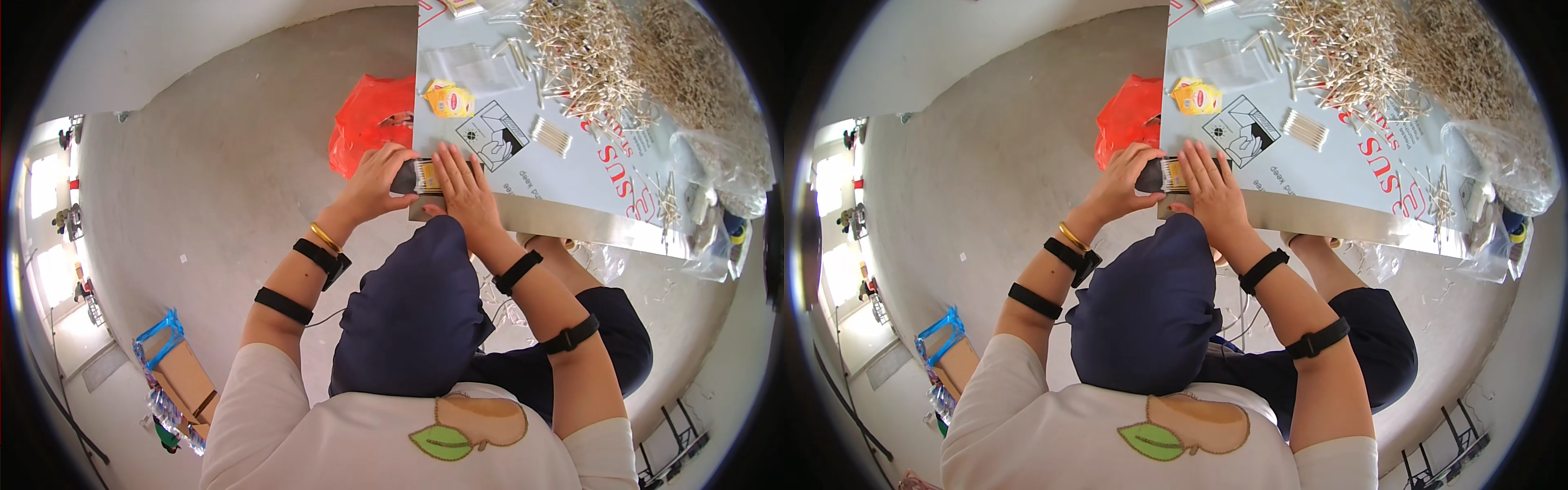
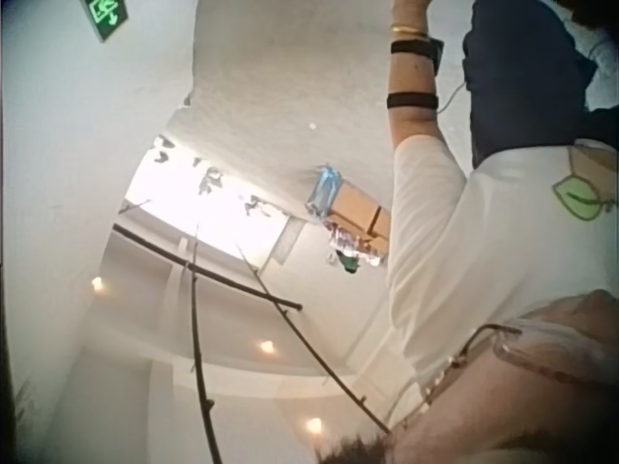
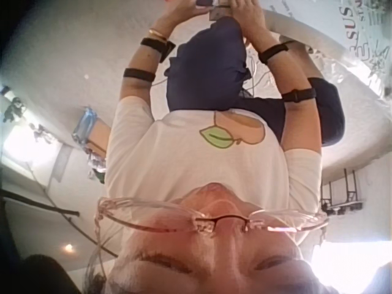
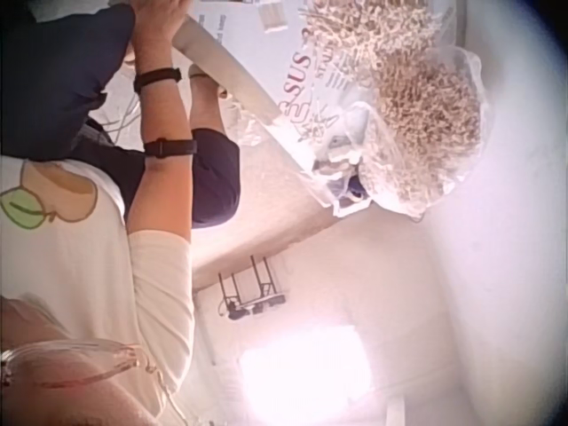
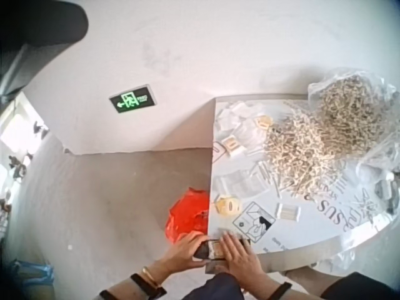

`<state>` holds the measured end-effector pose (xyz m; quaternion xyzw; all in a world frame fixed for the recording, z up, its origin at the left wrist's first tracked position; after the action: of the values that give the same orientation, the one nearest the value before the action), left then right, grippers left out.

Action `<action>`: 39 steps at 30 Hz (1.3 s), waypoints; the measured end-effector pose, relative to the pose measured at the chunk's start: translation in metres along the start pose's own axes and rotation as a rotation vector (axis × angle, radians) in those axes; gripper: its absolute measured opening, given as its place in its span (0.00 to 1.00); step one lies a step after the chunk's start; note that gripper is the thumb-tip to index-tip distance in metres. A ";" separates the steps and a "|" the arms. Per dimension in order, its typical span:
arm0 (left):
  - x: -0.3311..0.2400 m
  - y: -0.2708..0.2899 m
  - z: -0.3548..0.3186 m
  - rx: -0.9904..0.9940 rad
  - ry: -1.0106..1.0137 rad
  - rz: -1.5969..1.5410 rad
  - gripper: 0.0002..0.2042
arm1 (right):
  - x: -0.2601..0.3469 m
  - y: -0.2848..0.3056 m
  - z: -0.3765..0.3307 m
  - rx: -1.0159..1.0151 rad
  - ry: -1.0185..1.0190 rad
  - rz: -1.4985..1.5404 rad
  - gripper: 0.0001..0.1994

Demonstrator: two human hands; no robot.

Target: Packing cotton swabs into individual plastic bags.

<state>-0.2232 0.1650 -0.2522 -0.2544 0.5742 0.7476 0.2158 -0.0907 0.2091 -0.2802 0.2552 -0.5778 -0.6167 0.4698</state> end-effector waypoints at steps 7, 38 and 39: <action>0.003 -0.001 -0.002 -0.036 -0.045 0.008 0.36 | 0.018 -0.011 0.010 -0.018 0.042 0.005 0.50; 0.072 -0.035 -0.050 -0.541 0.685 -0.415 0.22 | 0.005 -0.002 -0.006 -0.066 -0.082 0.095 0.51; 0.074 -0.038 -0.051 -0.537 0.697 -0.437 0.22 | 0.008 -0.004 -0.005 -0.076 -0.081 0.126 0.52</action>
<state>-0.2503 0.1269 -0.3375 -0.6504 0.3326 0.6770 0.0894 -0.0909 0.1997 -0.2831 0.1752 -0.5872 -0.6173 0.4934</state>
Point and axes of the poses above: each hand's wrist, its own z-axis towards the middle knuckle, its own y-axis out of the back of the hand, x = y × z, the point moved 9 cm from there along z, towards the middle knuckle, and after that the axes turned 12 degrees about -x, right-handed, at the moved point
